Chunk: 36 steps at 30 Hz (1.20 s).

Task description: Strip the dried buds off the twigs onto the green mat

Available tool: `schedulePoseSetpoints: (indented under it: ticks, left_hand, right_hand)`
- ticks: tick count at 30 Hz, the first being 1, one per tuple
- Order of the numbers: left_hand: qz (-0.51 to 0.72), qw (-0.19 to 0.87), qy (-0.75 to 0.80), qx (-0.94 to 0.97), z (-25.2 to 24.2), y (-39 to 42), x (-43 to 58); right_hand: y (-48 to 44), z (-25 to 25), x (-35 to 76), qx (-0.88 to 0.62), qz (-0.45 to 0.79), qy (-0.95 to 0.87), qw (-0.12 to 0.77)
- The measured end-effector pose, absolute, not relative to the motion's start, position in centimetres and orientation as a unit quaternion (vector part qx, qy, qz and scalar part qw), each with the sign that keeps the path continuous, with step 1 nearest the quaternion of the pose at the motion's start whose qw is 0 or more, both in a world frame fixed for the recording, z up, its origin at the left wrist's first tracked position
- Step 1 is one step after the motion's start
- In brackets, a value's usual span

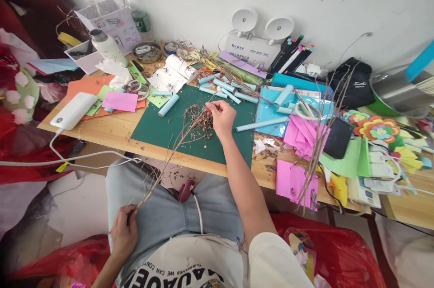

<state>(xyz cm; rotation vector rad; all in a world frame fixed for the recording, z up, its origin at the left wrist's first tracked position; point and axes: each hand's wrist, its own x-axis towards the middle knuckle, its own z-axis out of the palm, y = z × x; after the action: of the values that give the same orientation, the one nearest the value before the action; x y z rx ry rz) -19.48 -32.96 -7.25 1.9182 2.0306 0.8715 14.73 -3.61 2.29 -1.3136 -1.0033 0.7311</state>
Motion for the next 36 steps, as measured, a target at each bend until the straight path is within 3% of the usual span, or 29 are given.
schedulePoseSetpoints:
  ticks: [7, 13, 18, 21, 27, 36]
  left_hand:
    - [0.285, 0.112, 0.698, 0.647, -8.0, -33.2, -19.6]
    - [0.286, 0.098, 0.708, 0.638, -7.7, -33.4, -19.7]
    - [0.283, 0.097, 0.712, 0.636, -7.8, -33.4, -19.8]
    - [0.284, 0.099, 0.709, 0.638, -7.9, -33.4, -19.8]
    - [0.263, 0.078, 0.686, 0.673, -7.8, -34.1, -20.5]
    - [0.263, 0.039, 0.671, 0.692, -7.5, -35.4, -21.4]
  right_hand:
    - [-3.6, 2.0, 14.3, -0.584, 0.282, -0.446, 0.617]
    - [-2.7, 2.0, 16.8, -0.606, 0.221, -0.372, 0.667]
    - [-3.0, 1.8, 17.5, -0.595, 0.225, -0.524, 0.566]
    - [-3.1, 1.7, 17.2, -0.589, 0.204, -0.557, 0.549]
    - [-2.5, 1.3, 17.1, -0.557, 0.289, -0.540, 0.561]
    - [-3.3, 2.1, 16.6, -0.515, 0.309, -0.570, 0.560]
